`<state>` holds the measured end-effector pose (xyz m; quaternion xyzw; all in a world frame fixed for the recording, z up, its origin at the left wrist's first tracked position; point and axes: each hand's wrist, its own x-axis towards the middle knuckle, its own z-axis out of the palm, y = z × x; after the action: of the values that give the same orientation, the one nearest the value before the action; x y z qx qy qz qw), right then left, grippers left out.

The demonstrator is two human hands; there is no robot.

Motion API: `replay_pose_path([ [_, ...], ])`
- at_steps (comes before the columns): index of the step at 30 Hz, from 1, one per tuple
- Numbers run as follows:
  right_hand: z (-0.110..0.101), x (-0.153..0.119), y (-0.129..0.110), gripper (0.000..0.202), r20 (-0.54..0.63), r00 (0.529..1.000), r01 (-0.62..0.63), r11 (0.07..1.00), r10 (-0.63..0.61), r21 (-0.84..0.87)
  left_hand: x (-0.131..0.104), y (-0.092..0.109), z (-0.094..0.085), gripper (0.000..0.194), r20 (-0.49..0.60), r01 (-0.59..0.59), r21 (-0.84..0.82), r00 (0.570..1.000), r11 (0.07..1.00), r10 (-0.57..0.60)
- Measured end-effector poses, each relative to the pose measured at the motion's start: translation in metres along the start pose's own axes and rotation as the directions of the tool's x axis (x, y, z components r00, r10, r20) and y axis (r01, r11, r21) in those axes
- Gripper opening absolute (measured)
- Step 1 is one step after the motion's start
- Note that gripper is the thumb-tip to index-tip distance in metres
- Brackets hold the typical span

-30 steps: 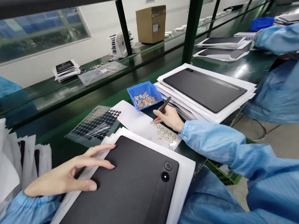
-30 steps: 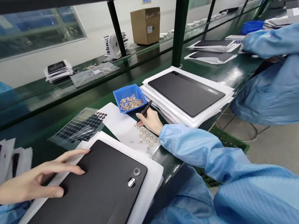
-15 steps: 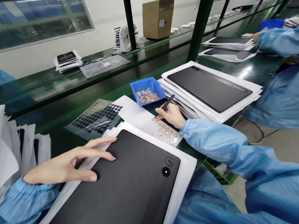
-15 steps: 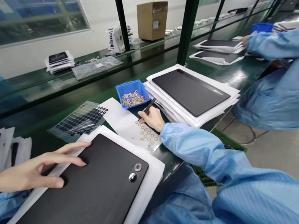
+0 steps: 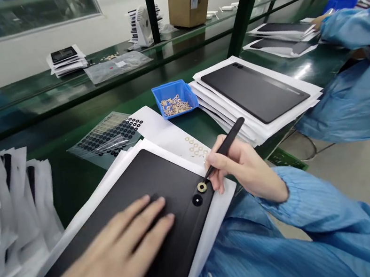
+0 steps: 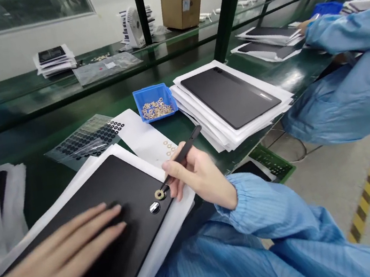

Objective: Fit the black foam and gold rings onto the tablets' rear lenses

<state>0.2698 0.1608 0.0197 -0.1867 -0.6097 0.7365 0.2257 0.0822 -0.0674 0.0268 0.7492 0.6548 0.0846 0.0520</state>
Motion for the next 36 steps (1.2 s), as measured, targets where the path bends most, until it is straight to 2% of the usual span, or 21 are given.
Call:
replay_pose_path([
  [2, 0.001, -0.003, 0.005, 0.039, -0.035, 0.999, -0.001, 1.000, 0.001, 0.000, 0.010, 0.015, 0.013, 0.080, -0.076, -0.134, 0.031, 0.988, 0.991, 0.136],
  [4, 0.001, -0.002, 0.009, 0.039, -0.049, 0.999, -0.002, 1.000, 0.002, 0.003, 0.021, 0.021, 0.015, 0.080, -0.120, -0.168, 0.043, 0.978, 0.985, 0.172],
  [9, -0.001, -0.001, 0.007, 0.040, -0.030, 0.999, -0.010, 1.000, 0.010, -0.014, 0.027, 0.016, 0.013, 0.079, 0.005, -0.088, -0.005, 0.996, 0.996, 0.088],
  [14, -0.001, -0.002, 0.007, 0.039, -0.028, 1.000, -0.010, 1.000, 0.010, -0.018, 0.019, 0.011, 0.025, 0.077, 0.002, -0.058, -0.023, 0.998, 0.998, 0.058],
  [21, 0.000, -0.002, 0.008, 0.039, -0.026, 1.000, -0.001, 1.000, 0.001, -0.002, 0.022, 0.009, 0.023, 0.079, -0.081, -0.159, 0.038, 0.984, 0.987, 0.161],
  [27, 0.001, -0.003, 0.008, 0.039, -0.031, 1.000, 0.000, 1.000, 0.001, 0.009, 0.019, 0.003, 0.027, 0.084, -0.022, -0.143, 0.042, 0.989, 0.989, 0.144],
  [32, 0.000, -0.004, 0.008, 0.039, -0.029, 1.000, -0.003, 1.000, 0.003, -0.002, 0.021, 0.007, 0.024, 0.080, -0.125, -0.207, 0.125, 0.967, 0.970, 0.223],
  [34, 0.000, -0.004, 0.007, 0.038, -0.031, 1.000, 0.001, 1.000, -0.002, -0.013, 0.024, 0.014, 0.018, 0.076, -0.107, -0.170, 0.144, 0.977, 0.975, 0.186],
  [36, 0.000, -0.005, 0.007, 0.039, -0.023, 1.000, 0.005, 1.000, -0.005, -0.025, 0.026, 0.022, 0.010, 0.072, -0.037, -0.098, 0.150, 0.994, 0.984, 0.104],
])
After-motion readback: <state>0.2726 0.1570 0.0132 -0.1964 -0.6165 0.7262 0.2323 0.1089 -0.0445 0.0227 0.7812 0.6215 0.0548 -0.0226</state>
